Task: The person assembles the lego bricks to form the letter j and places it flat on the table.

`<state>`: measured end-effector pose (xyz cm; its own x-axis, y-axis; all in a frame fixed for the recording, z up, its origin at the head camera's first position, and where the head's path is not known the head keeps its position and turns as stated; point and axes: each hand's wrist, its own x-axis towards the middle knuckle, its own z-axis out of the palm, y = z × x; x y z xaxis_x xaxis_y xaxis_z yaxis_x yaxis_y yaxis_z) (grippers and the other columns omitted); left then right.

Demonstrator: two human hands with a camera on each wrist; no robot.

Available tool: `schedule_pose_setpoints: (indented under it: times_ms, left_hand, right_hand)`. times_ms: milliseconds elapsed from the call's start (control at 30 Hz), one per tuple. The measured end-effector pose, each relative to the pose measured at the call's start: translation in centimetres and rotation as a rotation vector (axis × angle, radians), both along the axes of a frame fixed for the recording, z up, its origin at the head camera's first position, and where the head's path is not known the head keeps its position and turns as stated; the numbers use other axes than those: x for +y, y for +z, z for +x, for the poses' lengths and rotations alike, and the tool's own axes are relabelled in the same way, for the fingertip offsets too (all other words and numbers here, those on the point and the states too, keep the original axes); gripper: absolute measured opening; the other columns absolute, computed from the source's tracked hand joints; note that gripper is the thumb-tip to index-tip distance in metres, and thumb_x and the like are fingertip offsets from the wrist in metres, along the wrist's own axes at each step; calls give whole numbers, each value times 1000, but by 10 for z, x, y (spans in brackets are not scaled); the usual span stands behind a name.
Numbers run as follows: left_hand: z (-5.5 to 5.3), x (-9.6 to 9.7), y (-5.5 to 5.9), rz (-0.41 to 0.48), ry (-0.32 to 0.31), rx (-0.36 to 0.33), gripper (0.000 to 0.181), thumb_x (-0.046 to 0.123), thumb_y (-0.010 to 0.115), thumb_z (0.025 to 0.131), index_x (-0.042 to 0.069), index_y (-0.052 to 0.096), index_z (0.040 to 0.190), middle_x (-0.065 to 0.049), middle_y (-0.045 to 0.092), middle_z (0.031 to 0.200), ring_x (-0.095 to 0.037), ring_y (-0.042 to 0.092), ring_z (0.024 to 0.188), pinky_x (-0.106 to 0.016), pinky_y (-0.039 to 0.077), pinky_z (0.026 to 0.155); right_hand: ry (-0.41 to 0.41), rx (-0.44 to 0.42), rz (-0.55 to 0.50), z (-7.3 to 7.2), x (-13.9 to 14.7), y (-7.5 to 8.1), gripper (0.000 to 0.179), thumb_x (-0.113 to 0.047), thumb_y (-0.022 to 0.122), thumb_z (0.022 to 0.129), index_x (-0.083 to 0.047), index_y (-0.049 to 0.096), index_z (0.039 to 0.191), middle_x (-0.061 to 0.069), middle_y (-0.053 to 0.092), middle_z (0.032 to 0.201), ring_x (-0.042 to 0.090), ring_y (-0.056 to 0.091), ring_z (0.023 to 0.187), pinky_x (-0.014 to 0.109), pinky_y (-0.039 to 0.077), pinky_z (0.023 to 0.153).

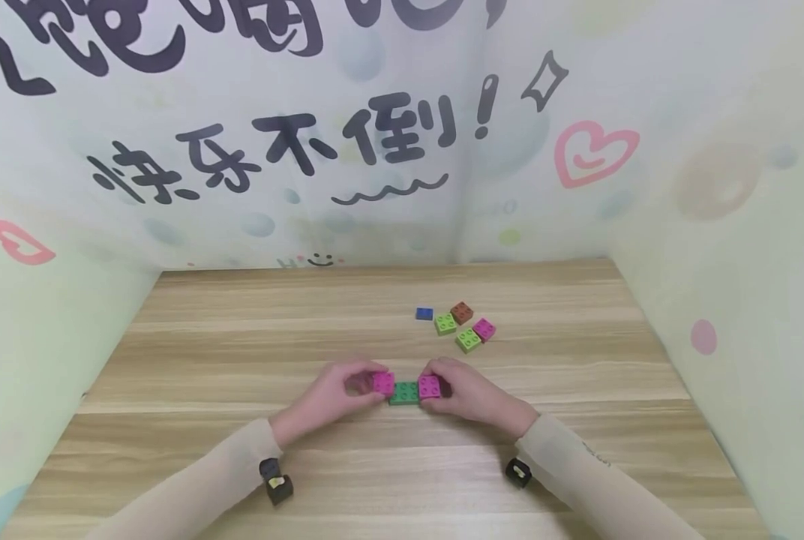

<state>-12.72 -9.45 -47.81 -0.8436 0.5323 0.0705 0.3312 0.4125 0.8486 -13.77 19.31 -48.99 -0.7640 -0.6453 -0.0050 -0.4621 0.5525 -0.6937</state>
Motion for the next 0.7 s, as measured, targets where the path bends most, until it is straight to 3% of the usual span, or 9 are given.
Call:
schedule_pose_setpoints:
  times_ms: [300,700]
  left_hand:
    - [5,3,-6,71,-11,-89,38,6,80,91,2,70,127,-10,69,120,-16,70,99,-25,57,89]
    - [6,7,-8,80,-9,-62,36,5,81,90,1,73,125,-9,66,112,-14,69,95,-24,58,85]
  right_hand:
    - [3,-3,1,-1,0,2,25,-25,79,94,-18,65,113,-8,62,102,8,56,91,28,51,80]
    - [9,15,3,-1,0,0,25,-27,80,93,-18,66,113,-8,62,105,9,57,94,30,51,84]
